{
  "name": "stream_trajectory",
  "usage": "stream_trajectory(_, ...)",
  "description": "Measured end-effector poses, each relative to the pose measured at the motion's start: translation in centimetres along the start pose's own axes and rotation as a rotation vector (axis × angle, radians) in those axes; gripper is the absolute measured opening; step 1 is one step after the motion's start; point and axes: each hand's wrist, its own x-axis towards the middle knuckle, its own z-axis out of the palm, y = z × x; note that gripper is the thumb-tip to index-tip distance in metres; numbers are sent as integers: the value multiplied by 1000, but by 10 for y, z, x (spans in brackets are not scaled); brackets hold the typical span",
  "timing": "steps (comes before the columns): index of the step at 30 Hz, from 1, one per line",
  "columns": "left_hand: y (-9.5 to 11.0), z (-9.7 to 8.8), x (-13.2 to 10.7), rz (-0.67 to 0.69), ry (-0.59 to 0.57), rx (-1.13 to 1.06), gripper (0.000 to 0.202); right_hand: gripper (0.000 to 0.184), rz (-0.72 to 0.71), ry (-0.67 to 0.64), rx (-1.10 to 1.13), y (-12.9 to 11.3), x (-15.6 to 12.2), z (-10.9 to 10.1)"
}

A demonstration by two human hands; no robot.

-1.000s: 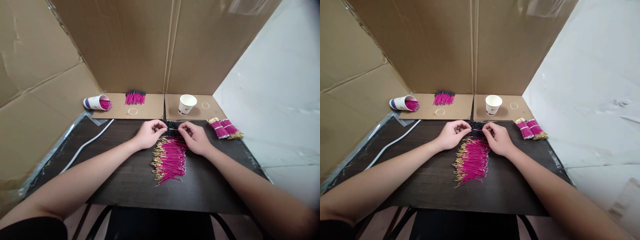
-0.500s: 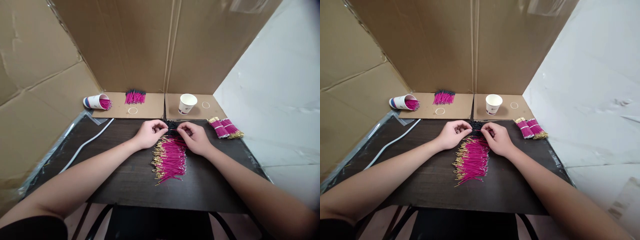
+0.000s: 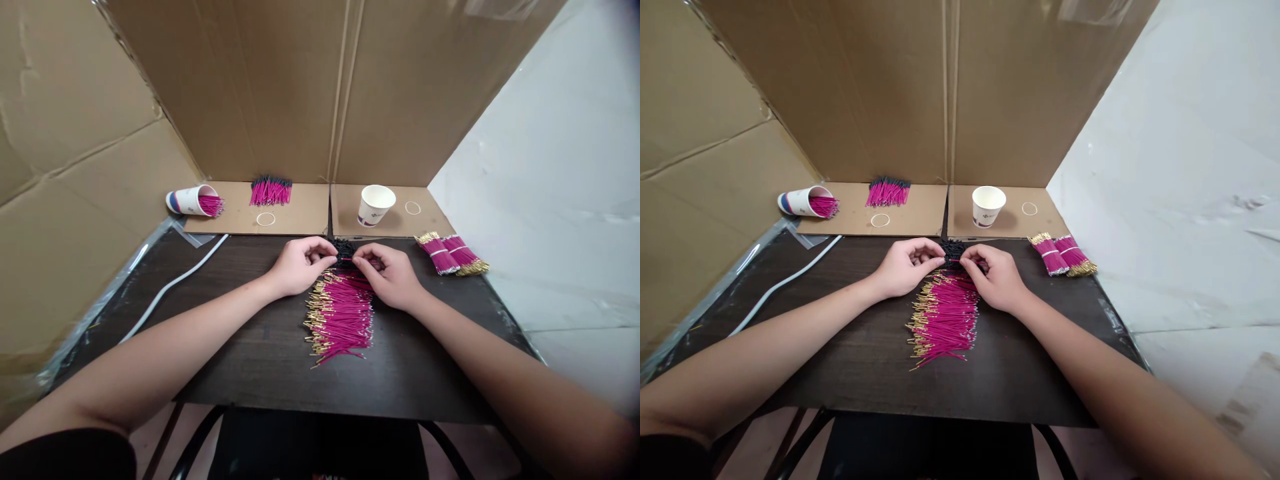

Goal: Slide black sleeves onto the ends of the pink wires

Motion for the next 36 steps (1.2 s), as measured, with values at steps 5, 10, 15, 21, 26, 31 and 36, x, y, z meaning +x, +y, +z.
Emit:
stream_trajectory(5,1,-1,-1,15,2,24,18,24,4,-2,-11,0,0,-1)
stream_trajectory(10,2,0,-2,28,8,30,17,24,3,-2,-19,-1,0,-1)
stream_trajectory(15,2,0,-2,28,8,28,18,25,31,-4,-6,-3,0,-1)
stream_trajectory(21,1,0,-2,27,8,34,18,25,36,-6,8,-4,0,-1)
stream_trajectory(26,1,0,-2,26,2,36,18,24,29,-7,-1,-1,0,0)
stream_trajectory(31,2,1,-2,31,2,32,19,22,21,-7,14,-1,0,0)
stream_trajectory(36,1,1,-2,32,-2,29,19,23,21,-9,17,0,0,0)
